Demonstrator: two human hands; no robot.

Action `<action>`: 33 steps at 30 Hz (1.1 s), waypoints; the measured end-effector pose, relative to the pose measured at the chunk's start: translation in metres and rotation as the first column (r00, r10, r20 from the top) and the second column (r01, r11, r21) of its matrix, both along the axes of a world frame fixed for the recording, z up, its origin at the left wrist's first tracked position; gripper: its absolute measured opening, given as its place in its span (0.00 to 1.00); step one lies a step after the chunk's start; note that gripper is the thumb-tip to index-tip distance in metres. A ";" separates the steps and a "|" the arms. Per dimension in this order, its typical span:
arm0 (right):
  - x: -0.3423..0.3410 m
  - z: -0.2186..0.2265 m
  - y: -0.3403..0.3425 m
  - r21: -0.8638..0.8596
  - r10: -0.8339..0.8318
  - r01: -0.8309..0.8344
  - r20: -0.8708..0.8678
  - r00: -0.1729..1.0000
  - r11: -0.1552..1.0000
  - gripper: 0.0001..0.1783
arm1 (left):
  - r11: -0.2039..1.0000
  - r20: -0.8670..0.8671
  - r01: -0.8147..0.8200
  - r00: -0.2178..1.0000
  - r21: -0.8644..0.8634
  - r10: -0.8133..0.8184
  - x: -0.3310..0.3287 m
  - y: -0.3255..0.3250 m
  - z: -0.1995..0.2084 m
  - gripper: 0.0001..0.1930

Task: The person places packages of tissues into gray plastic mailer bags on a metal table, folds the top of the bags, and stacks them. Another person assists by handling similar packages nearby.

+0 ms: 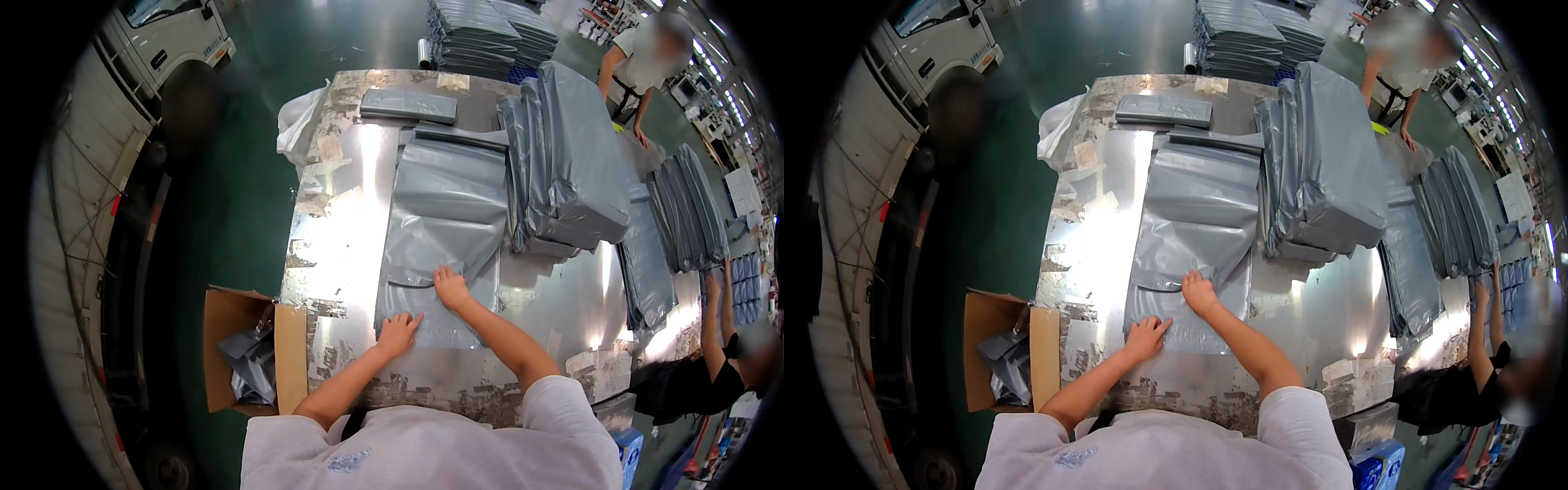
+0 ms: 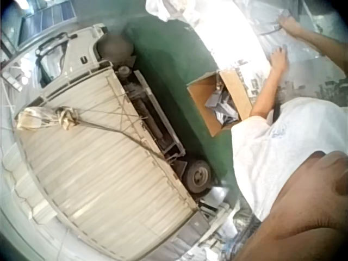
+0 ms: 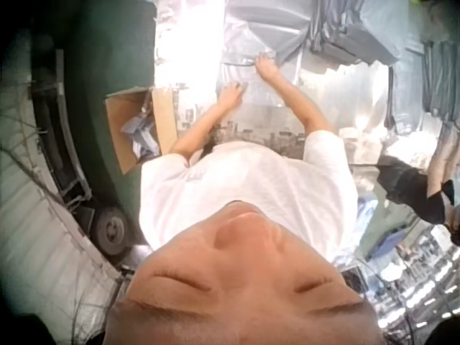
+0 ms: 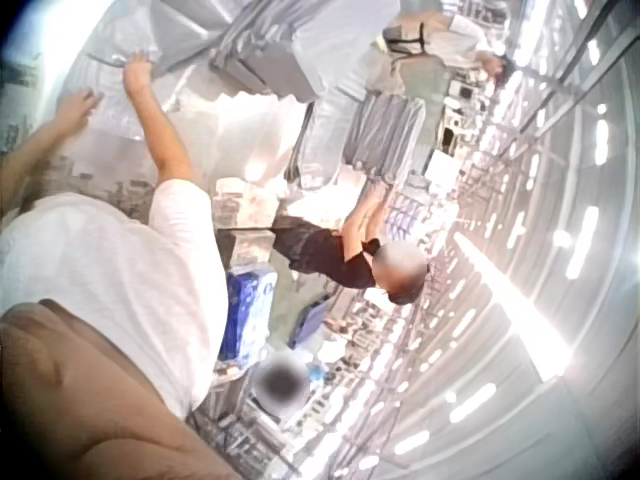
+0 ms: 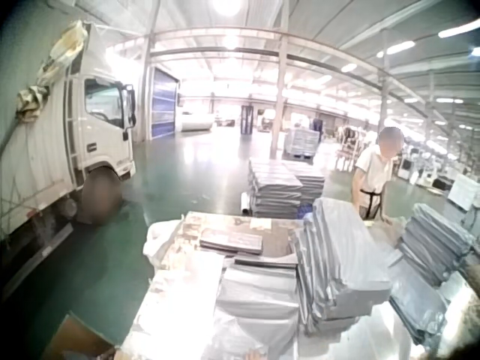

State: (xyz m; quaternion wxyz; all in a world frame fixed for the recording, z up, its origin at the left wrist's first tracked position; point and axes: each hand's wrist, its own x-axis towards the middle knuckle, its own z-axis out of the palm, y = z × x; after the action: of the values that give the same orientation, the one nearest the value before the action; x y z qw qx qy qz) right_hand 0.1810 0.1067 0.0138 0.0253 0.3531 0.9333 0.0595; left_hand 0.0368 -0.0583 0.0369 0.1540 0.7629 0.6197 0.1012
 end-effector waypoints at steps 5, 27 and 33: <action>0.006 0.015 -0.027 -0.174 0.056 -0.064 -0.050 0.997 0.983 0.16 | 0.999 0.047 0.025 0.999 -0.020 -0.024 0.004 -0.005 -0.006 0.25; 0.392 0.085 -0.242 0.249 -0.936 0.912 0.218 0.276 0.326 0.35 | 0.986 -0.162 0.112 0.978 -0.125 -0.132 0.030 -0.012 -0.012 0.33; 0.579 0.127 -0.298 0.191 -0.834 0.948 0.541 0.113 0.253 0.15 | 0.979 -0.160 0.087 0.980 -0.182 -0.117 0.028 -0.014 -0.013 0.33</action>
State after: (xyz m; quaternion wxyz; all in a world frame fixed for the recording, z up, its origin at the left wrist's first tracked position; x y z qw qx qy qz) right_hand 0.7605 -0.1917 0.1409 0.3545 0.8042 0.4758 0.0340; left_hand 0.0649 -0.0721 0.0241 0.1717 0.7831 0.5971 -0.0271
